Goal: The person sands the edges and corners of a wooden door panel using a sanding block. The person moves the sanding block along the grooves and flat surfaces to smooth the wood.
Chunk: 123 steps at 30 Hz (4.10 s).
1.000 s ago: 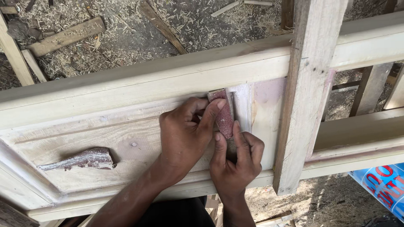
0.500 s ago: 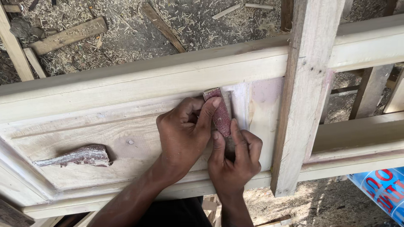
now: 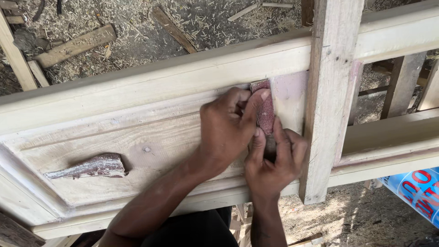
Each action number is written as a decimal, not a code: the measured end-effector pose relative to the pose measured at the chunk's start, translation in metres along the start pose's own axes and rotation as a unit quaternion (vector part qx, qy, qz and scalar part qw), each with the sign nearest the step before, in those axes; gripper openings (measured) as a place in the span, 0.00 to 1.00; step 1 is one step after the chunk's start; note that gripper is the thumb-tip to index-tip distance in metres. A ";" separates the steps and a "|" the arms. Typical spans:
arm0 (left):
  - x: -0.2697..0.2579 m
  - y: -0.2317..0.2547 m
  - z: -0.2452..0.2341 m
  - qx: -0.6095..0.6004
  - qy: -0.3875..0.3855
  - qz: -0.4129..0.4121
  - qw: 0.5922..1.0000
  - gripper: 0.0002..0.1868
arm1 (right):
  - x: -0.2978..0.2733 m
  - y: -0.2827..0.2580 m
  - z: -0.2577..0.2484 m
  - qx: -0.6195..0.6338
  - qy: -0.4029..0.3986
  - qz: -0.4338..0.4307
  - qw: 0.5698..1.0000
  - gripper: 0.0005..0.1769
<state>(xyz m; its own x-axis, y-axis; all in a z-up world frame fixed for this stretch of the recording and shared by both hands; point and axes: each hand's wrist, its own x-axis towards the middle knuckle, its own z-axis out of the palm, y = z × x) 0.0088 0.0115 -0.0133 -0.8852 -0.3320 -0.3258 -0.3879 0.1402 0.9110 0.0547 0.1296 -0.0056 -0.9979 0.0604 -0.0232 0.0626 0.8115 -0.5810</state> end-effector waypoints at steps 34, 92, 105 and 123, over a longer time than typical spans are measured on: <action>-0.001 -0.004 0.009 -0.032 0.031 -0.026 0.999 0.09 | 0.007 -0.005 -0.009 0.016 -0.005 -0.025 1.000 0.19; 0.004 0.012 -0.007 0.035 -0.001 -0.038 0.999 0.09 | -0.005 -0.016 -0.001 0.012 -0.001 0.022 1.000 0.20; -0.005 0.008 -0.002 -0.028 -0.010 -0.081 0.996 0.10 | 0.001 0.001 -0.017 -0.036 -0.032 -0.050 0.998 0.20; -0.010 0.003 0.002 -0.022 0.005 -0.040 0.999 0.13 | 0.005 0.017 -0.026 -0.108 -0.057 -0.103 0.987 0.20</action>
<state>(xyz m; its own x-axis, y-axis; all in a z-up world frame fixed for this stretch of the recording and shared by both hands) 0.0158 0.0172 -0.0079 -0.8493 -0.3496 -0.3956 -0.4455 0.0726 0.8923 0.0512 0.1586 0.0059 -0.9846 -0.1737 -0.0215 -0.1511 0.9055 -0.3965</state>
